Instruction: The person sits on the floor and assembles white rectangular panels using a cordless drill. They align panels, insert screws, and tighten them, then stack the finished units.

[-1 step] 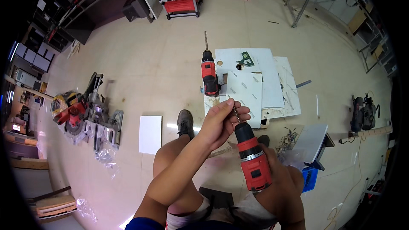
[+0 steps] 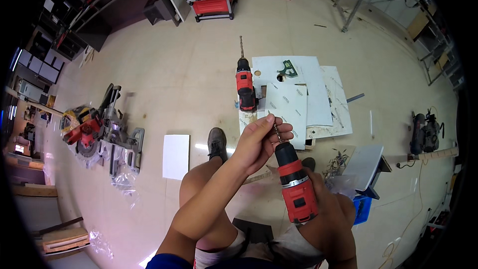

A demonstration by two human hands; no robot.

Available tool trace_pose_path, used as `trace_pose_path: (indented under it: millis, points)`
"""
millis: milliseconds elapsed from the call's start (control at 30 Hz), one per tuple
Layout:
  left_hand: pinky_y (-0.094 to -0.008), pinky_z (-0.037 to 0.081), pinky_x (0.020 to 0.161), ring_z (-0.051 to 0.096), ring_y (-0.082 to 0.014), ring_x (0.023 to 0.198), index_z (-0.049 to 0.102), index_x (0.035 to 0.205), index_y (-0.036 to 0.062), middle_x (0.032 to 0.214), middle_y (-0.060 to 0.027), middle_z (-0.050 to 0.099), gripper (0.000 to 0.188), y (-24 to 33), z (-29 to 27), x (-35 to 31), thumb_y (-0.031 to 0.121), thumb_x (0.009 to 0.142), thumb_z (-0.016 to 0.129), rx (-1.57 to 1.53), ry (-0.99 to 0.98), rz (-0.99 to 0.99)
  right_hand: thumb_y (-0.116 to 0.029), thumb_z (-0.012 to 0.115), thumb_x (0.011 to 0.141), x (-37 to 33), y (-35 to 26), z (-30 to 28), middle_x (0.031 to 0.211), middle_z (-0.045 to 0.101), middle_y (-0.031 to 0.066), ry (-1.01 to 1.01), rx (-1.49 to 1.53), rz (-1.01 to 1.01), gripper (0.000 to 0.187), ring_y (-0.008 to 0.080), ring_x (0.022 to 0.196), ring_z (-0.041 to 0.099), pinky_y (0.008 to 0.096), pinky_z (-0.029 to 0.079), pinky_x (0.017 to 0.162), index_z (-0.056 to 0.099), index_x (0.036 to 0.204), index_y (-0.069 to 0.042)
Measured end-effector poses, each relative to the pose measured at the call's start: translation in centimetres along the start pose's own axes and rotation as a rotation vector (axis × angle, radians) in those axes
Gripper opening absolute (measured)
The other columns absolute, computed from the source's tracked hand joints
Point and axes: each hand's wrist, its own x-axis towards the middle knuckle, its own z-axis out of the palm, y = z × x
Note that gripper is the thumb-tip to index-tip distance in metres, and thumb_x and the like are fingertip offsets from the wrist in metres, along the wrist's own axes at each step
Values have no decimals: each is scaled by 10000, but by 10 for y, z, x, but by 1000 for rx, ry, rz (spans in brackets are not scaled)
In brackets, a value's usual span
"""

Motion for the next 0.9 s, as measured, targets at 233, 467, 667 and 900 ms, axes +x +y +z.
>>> trace_pose_path:
  millis: [233, 467, 667, 900]
  points:
    - [-348, 554, 802, 678, -219, 901, 601, 1067, 41, 1008, -125, 685, 262, 4, 3, -1, 287, 1003, 538, 64, -5, 27, -193, 916, 546, 20, 81, 22, 1075, 658, 140, -94, 238, -298, 963, 233, 922, 667, 352, 515, 856, 420, 1337, 44]
    - [-340, 543, 842, 673, -230, 939, 606, 1080, 23, 1039, -146, 683, 282, 6, -1, 1, 287, 1001, 542, 108, -40, 25, -209, 929, 518, 17, 96, 35, 1095, 647, 147, -186, 413, -95, 1033, 252, 944, 660, 366, 512, 866, 387, 1360, 44]
    - [-363, 541, 853, 668, -266, 1011, 571, 1156, -6, 1112, -179, 665, 396, 10, 4, -2, 356, 1005, 514, 107, -52, -12, -208, 882, 612, 15, 102, 42, 1078, 646, 129, -155, 460, -110, 906, 234, 905, 656, 362, 523, 824, 409, 1347, 32]
    - [-366, 544, 816, 669, -265, 1017, 526, 1227, 0, 1154, -165, 652, 414, 12, -20, 14, 345, 1001, 481, 383, 54, 10, -522, 506, 919, 19, 109, 43, 952, 663, 107, -235, 1430, 488, 578, 197, 734, 648, 349, 554, 642, 552, 1226, -34]
